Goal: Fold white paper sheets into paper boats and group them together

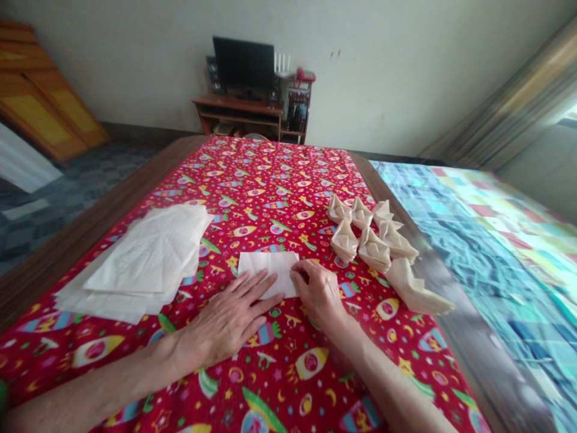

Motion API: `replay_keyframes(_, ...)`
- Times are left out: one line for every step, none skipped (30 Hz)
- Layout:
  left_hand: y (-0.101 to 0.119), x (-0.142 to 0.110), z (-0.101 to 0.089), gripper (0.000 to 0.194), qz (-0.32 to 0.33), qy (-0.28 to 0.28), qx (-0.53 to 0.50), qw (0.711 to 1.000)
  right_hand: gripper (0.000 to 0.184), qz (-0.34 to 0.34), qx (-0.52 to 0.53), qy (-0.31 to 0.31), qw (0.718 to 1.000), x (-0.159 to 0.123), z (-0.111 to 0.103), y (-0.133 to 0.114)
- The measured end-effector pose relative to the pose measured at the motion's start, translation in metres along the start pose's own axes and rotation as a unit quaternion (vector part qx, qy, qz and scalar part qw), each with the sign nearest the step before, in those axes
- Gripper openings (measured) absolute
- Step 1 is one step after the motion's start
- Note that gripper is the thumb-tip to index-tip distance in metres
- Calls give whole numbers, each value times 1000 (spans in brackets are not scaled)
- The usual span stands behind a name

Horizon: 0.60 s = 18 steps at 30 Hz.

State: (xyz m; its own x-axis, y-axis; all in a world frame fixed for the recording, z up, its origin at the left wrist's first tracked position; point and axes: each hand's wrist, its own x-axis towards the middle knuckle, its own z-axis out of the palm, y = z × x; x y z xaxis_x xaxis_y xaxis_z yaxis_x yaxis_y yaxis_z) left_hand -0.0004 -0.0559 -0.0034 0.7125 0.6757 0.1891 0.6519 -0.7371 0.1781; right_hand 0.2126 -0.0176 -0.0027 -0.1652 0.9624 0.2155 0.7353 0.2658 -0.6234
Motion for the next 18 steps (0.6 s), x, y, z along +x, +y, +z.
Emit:
replay_keyframes(0,0,0,44,0,0,0,1000,13,-6,-3,-1,1000,0,0,0)
replay_keyframes(0,0,0,44,0,0,1,1000,13,-11,-6,-3,1000,0,-1,0)
replay_keyframes(0,0,0,44,1,-1,1,1000,13,-16,-8,-4,1000,0,-1,0)
replay_keyframes(0,0,0,43,0,-2,1,1000,13,-20,-10,-4,1000,1,-1,0)
replay_keyframes(0,0,0,43,-1,-4,1,1000,13,-26,-14,-4,1000,1,-2,0)
replay_keyframes(0,0,0,42,-3,-8,1,1000,13,-33,-21,-7,999,1,-2,0)
replay_keyframes(0,0,0,42,-4,-10,1,1000,13,-42,-33,-7,999,0,-2,0)
replay_keyframes(0,0,0,42,-5,-13,1,1000,14,-52,-55,-2,997,-1,-3,0)
replay_keyframes(0,0,0,42,-5,-14,0,1000,15,-64,-85,10,994,-3,-3,-1)
replay_keyframes(0,0,0,42,-5,-15,-1,1000,17,-78,-122,28,989,-6,-2,-3)
replay_keyframes(0,0,0,42,-3,-15,-2,1000,21,-97,-160,45,981,-11,-2,-5)
replay_keyframes(0,0,0,42,-1,-14,-3,1000,26,-122,-193,57,972,-16,-1,-7)
replay_keyframes(0,1,0,42,0,-15,-4,1000,32,-154,-217,56,962,-22,0,-10)
replay_keyframes(0,1,0,42,-1,-17,-5,1000,38,-193,-225,36,954,-28,2,-13)
replay_keyframes(1,2,-1,41,-1,-19,-5,1000,42,-232,-222,4,947,-34,3,-15)
replay_keyframes(1,2,-2,41,-2,-21,-6,1000,46,-263,-217,-30,940,-39,5,-16)
replay_keyframes(1,2,-3,41,-3,-22,-6,1000,51,-278,-214,-59,935,-44,6,-17)
replay_keyframes(1,3,-3,42,-3,-22,-5,1000,57,-280,-215,-79,932,-47,7,-16)
